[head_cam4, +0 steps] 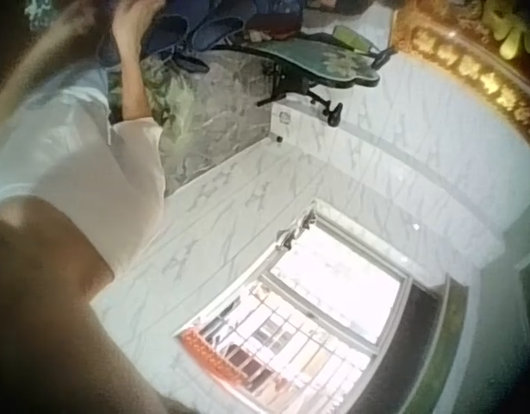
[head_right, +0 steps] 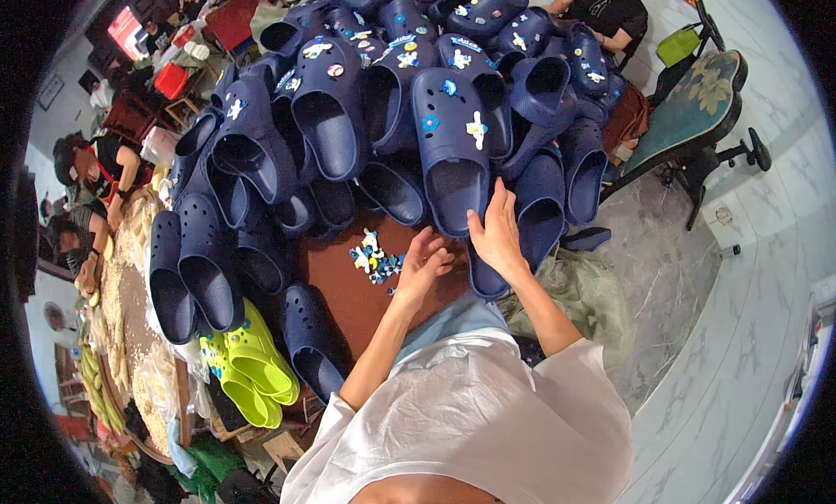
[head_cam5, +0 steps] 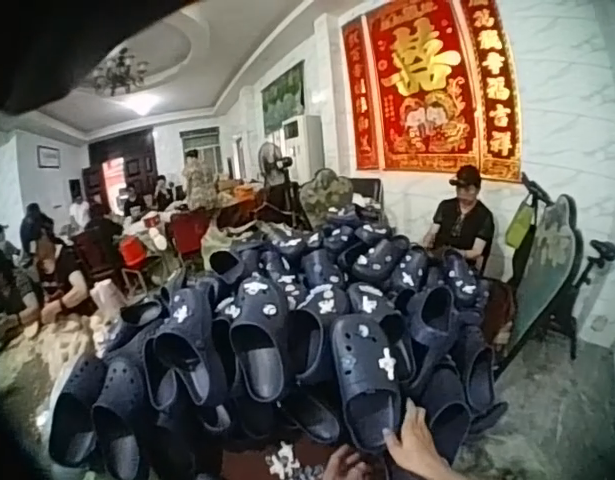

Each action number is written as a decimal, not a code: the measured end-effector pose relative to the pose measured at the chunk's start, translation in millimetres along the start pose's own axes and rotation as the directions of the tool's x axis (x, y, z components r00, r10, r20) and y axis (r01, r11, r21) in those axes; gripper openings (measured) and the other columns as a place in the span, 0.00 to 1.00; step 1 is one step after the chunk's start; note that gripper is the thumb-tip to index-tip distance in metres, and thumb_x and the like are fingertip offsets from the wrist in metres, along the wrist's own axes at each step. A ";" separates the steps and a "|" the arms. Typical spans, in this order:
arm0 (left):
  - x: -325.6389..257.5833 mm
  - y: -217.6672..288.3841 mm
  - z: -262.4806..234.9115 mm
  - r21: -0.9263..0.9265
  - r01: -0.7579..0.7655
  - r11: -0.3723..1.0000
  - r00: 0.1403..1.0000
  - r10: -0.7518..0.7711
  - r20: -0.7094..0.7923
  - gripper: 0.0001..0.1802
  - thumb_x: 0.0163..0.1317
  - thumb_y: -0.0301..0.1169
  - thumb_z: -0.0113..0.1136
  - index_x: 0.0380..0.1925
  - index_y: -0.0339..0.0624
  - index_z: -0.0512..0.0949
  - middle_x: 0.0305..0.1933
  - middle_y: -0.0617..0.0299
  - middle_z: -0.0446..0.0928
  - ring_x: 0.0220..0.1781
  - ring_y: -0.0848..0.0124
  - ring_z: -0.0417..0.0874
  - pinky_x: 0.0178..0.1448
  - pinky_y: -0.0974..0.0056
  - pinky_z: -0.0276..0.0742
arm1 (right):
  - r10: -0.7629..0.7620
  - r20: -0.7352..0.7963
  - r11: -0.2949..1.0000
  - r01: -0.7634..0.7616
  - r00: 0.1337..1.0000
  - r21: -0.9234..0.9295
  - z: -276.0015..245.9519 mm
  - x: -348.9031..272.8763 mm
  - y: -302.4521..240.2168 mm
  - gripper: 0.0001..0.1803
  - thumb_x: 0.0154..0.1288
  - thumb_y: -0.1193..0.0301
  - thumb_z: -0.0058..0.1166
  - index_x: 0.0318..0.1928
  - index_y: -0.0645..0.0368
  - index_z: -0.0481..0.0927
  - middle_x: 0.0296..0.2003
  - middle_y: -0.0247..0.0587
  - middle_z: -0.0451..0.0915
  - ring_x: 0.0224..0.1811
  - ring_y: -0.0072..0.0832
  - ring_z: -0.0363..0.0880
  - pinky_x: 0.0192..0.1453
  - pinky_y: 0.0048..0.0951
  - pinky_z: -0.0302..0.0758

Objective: Attaching decorative charms into the holes of foam clogs.

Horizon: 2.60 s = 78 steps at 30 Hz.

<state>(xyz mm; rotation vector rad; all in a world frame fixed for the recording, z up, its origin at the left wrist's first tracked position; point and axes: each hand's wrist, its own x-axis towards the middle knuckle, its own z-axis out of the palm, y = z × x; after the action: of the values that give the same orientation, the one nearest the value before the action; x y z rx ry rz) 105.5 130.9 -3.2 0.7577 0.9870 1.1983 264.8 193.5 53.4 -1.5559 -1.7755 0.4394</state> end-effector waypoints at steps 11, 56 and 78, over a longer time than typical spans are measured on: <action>6.3 -7.9 12.5 -0.161 0.086 0.983 0.995 -0.094 -0.038 0.29 0.66 0.28 0.54 0.65 0.40 0.58 0.60 0.54 0.69 0.52 0.67 0.78 0.57 0.61 0.76 | 0.562 0.028 0.497 -0.364 0.826 0.788 -81.2 135.1 41.7 0.44 0.63 0.47 0.53 0.64 0.70 0.56 0.65 0.55 0.54 0.61 0.41 0.65 0.52 0.40 0.74; -172.1 -24.0 -96.2 -0.146 -0.230 0.962 0.724 0.070 -0.686 0.19 0.70 0.28 0.45 0.59 0.34 0.66 0.58 0.54 0.73 0.52 0.72 0.77 0.54 0.70 0.75 | -0.198 0.590 0.794 -0.225 0.782 0.565 64.5 -176.2 -50.2 0.28 0.62 0.82 0.32 0.64 0.67 0.56 0.59 0.51 0.62 0.63 0.34 0.60 0.69 0.31 0.53; -174.3 -17.8 -77.9 -0.081 -0.249 0.965 0.781 0.150 -0.606 0.22 0.66 0.26 0.50 0.60 0.33 0.66 0.64 0.53 0.67 0.63 0.67 0.70 0.67 0.62 0.64 | -0.200 0.529 0.968 0.084 0.825 0.236 105.7 -118.4 -22.4 0.14 0.64 0.73 0.53 0.50 0.60 0.73 0.42 0.47 0.73 0.43 0.43 0.76 0.46 0.38 0.73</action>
<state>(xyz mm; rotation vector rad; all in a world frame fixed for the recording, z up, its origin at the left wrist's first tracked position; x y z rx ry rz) 29.6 -44.9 -13.2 0.3556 1.3259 1.7432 175.4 96.8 -38.0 -1.2073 -2.1736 1.0453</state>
